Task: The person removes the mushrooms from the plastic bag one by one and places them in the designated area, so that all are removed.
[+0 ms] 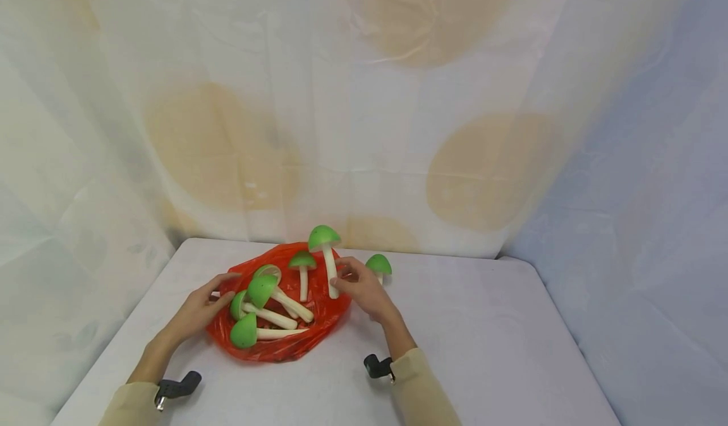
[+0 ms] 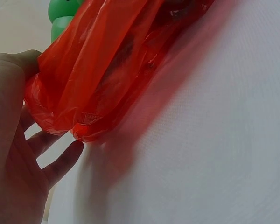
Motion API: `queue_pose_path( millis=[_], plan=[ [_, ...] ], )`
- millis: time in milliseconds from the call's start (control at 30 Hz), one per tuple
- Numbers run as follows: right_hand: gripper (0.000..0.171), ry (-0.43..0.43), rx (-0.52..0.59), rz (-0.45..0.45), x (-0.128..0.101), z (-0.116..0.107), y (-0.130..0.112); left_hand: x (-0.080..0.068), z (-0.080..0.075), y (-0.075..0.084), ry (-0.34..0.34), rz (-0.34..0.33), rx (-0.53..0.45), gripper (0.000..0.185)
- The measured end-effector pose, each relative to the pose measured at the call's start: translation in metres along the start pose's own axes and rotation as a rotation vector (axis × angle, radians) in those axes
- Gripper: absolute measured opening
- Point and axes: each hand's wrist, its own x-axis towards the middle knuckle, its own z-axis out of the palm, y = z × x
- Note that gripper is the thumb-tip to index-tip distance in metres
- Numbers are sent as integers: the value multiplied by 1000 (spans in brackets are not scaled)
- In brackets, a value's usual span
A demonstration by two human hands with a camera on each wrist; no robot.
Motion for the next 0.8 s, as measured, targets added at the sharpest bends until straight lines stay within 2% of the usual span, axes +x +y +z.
queue_pose_path(
  millis=[467,800],
  plan=[
    [36,44,69,17,-10,-22,4,2,-1,-2,-8,-2,7,39],
    [35,94,45,20,-20,-41,13,2,-2,-1,-12,-12,-11,40]
  ],
)
